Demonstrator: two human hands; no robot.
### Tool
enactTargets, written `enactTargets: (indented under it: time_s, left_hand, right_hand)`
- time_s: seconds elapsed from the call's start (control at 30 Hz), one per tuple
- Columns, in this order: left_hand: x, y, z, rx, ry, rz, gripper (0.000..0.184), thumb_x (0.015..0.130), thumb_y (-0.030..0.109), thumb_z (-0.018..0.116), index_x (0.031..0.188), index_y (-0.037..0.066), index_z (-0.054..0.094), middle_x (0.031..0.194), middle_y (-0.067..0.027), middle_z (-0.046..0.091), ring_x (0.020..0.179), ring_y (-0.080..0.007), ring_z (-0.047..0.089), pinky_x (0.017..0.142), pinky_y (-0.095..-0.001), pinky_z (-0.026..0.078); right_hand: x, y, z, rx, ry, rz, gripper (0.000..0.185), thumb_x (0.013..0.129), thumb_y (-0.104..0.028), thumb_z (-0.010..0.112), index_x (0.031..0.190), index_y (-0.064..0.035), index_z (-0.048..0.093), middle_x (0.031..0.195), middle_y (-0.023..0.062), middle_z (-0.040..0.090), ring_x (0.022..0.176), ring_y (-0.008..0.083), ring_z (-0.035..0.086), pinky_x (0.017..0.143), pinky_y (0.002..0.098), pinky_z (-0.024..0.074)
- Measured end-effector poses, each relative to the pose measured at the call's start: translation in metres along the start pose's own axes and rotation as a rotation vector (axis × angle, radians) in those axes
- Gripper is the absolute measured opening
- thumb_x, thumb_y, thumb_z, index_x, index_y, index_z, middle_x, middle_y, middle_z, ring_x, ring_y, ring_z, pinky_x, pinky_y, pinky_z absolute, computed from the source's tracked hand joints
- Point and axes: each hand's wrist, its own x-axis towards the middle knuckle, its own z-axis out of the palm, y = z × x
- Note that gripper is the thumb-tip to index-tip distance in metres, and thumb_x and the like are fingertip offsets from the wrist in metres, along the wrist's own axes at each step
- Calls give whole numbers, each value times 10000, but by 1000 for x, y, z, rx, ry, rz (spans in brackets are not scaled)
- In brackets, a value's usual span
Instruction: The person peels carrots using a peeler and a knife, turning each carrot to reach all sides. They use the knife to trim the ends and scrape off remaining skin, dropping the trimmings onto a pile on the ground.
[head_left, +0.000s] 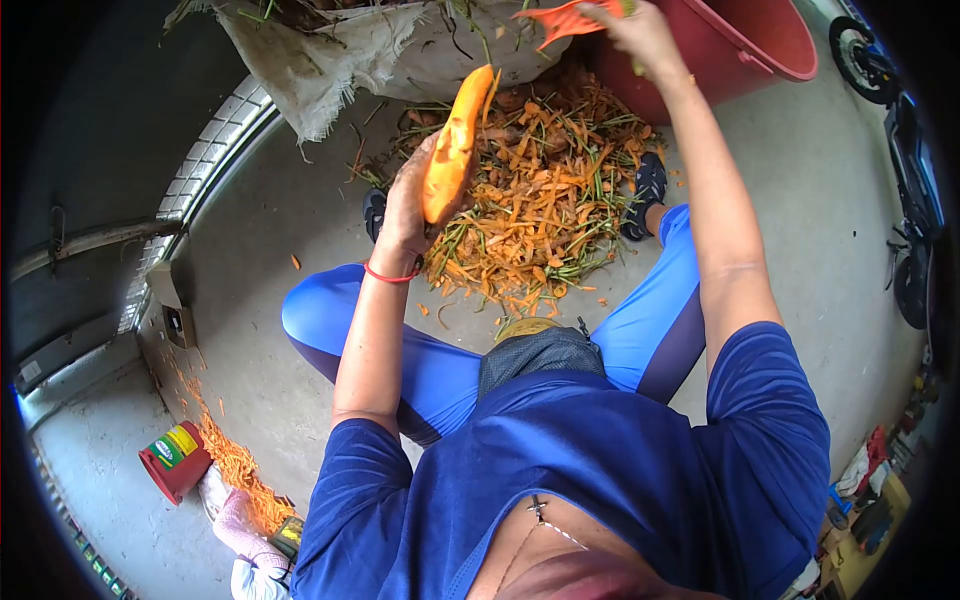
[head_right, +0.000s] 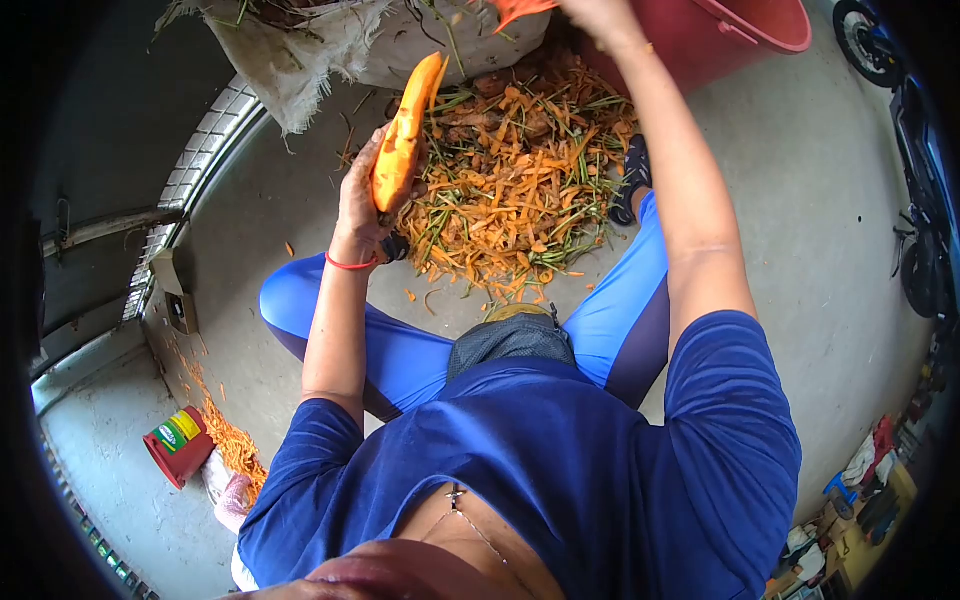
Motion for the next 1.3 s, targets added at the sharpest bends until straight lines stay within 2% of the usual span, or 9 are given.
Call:
enactTargets:
  time_s: [0.23, 0.3, 0.4, 0.6, 0.7, 0.77, 0.83, 1.03, 1.3]
  left_hand:
    - [22, 0, -23, -468, -75, 56, 428, 968, 372, 417, 1181, 9, 490, 988, -132, 618, 853, -241, 630, 749, -346, 552]
    - [24, -1, -11, -392, 155, 90, 398, 974, 385, 407, 1110, 31, 527, 1024, -115, 615, 912, -195, 623, 806, -340, 519]
    - [21, -2, -2, -409, 210, 123, 390, 971, 380, 421, 1125, 36, 520, 1017, -106, 616, 912, -210, 626, 821, -348, 518]
    - [22, -4, -7, -486, 104, 53, 393, 956, 329, 453, 1172, 1, 485, 1082, -160, 604, 954, -273, 633, 784, -374, 567]
    - [19, -7, -9, -408, 93, 94, 381, 947, 304, 468, 1148, -19, 481, 1032, -158, 594, 902, -286, 624, 752, -359, 572]
    - [12, -1, -7, -487, 113, 12, 376, 949, 294, 461, 1135, -33, 475, 964, -150, 569, 779, -274, 583, 661, -321, 548]
    - [9, 2, -5, -492, 138, 50, 368, 953, 290, 455, 1132, -31, 478, 942, -144, 562, 733, -256, 561, 640, -319, 528]
    - [17, 1, -8, -464, 240, 42, 359, 973, 285, 378, 1135, -12, 497, 981, -146, 590, 806, -252, 590, 747, -364, 523]
    - [21, -13, -17, -369, 175, 55, 352, 971, 270, 360, 1170, 11, 491, 1055, -133, 602, 931, -236, 623, 805, -368, 546]
  right_hand:
    - [-81, -44, 67, 219, -439, 86, 244, 788, -310, 753, 851, -89, 672, 599, -91, 466, 460, 3, 357, 411, 191, 273]
    - [-98, -52, 82, 298, -475, 117, 241, 802, -305, 740, 871, -81, 686, 613, -83, 496, 483, 5, 380, 429, 200, 293]
    - [-92, -28, 97, 101, -466, -86, 327, 784, -358, 747, 896, -56, 692, 760, 9, 652, 639, 43, 555, 560, 207, 450]
    - [-80, -22, 94, 110, -523, -39, 350, 764, -384, 759, 861, -58, 679, 716, -4, 631, 630, 49, 541, 544, 215, 443]
    - [-68, -23, 80, 78, -501, 86, 277, 796, -362, 736, 773, -102, 642, 601, -80, 499, 522, 8, 454, 451, 185, 361]
    - [-16, 26, 43, -31, -158, -58, 284, 768, -377, 759, 750, -126, 627, 583, -86, 471, 483, 8, 428, 418, 174, 340]
    - [-21, -26, 6, 143, -9, 82, 326, 818, -361, 710, 873, -55, 615, 532, -44, 425, 385, 38, 358, 319, 208, 272]
    - [-87, -44, 71, 163, -495, 98, 300, 754, -379, 771, 822, -103, 675, 609, -52, 542, 495, 20, 452, 448, 189, 371]
    - [-86, -29, 92, 94, -525, -1, 356, 762, -381, 763, 892, -61, 673, 671, -42, 575, 562, 25, 476, 529, 212, 400]
